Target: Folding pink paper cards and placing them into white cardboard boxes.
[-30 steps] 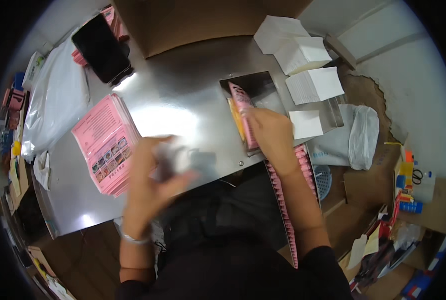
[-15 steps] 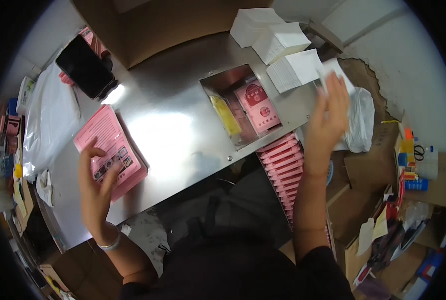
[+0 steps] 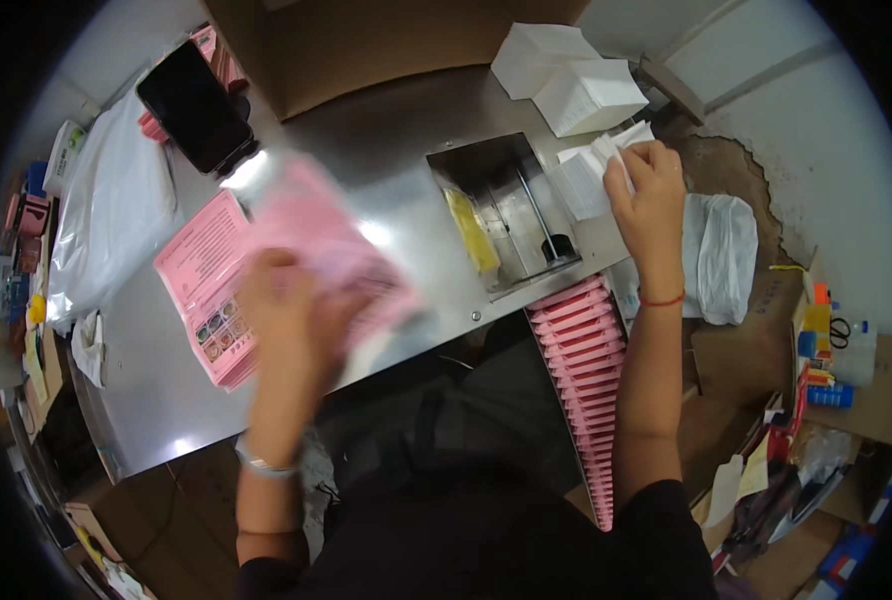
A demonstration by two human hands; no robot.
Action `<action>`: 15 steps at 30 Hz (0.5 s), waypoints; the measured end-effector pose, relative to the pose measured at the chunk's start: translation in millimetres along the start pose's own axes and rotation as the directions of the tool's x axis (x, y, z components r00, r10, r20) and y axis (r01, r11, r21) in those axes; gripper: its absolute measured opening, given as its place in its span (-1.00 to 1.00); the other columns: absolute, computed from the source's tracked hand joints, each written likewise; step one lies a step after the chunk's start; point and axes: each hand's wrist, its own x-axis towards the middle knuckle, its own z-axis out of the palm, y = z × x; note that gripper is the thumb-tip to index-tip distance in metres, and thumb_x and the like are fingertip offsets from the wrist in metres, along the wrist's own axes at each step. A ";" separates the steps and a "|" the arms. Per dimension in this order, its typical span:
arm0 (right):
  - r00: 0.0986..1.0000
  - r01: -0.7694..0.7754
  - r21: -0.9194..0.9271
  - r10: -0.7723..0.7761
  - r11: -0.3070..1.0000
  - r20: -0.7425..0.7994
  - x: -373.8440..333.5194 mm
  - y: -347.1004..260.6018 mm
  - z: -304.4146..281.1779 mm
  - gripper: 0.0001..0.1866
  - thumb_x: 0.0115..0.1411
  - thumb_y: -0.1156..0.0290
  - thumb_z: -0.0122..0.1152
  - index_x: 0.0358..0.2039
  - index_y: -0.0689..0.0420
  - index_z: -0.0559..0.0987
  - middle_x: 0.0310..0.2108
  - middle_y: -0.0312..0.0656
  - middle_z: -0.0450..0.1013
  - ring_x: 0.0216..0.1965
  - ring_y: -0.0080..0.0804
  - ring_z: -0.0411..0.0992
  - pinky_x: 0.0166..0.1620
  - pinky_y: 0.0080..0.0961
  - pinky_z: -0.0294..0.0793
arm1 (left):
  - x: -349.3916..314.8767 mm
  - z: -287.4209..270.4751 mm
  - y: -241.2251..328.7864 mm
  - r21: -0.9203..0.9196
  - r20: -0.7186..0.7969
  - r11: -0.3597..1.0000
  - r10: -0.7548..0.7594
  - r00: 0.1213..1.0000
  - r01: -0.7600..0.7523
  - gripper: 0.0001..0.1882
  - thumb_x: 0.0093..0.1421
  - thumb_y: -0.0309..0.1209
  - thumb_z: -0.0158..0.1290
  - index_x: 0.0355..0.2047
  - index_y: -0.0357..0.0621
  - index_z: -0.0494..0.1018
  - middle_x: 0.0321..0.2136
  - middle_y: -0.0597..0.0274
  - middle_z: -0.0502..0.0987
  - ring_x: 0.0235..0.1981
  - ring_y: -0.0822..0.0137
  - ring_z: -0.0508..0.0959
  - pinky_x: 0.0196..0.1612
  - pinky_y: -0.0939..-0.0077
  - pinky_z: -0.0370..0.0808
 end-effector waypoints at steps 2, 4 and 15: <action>0.999 -0.014 0.025 0.013 1.000 0.033 -1.2 -5.1 -5.3 -0.77 0.10 0.42 0.19 -0.24 0.20 0.66 -0.33 -0.14 0.45 -0.22 -0.08 0.36 -0.11 -0.24 0.36 | -10.7 50.5 29.1 -0.128 0.177 0.990 0.086 0.980 -0.064 -0.54 -0.07 -0.27 0.36 -0.22 -0.19 0.46 -0.07 -0.14 0.35 0.00 -0.23 0.36 -0.05 -0.04 0.36; 0.990 0.143 0.074 -0.142 0.987 -0.017 -4.5 -0.2 -13.3 -0.72 0.08 0.41 0.22 -0.17 0.16 0.63 -0.32 -0.19 0.48 -0.18 -0.05 0.37 -0.07 -0.22 0.35 | -15.7 63.3 49.0 -0.111 0.268 0.989 0.127 0.955 -0.100 -0.54 0.03 -0.26 0.29 -0.14 -0.24 0.44 0.22 -0.33 0.18 0.29 -0.45 0.09 0.27 -0.36 0.08; 0.906 0.241 0.276 -0.318 0.930 0.280 -58.0 -132.8 38.8 -0.60 -0.02 0.38 0.23 -0.11 0.16 0.58 -0.12 -0.11 0.41 0.09 -0.16 0.34 0.27 0.22 0.11 | -16.6 31.1 28.5 -0.003 0.277 1.000 0.008 0.961 -0.007 -0.62 -0.05 -0.45 0.24 -0.17 -0.11 0.48 0.21 -0.03 0.25 0.18 -0.17 0.26 0.18 -0.11 0.15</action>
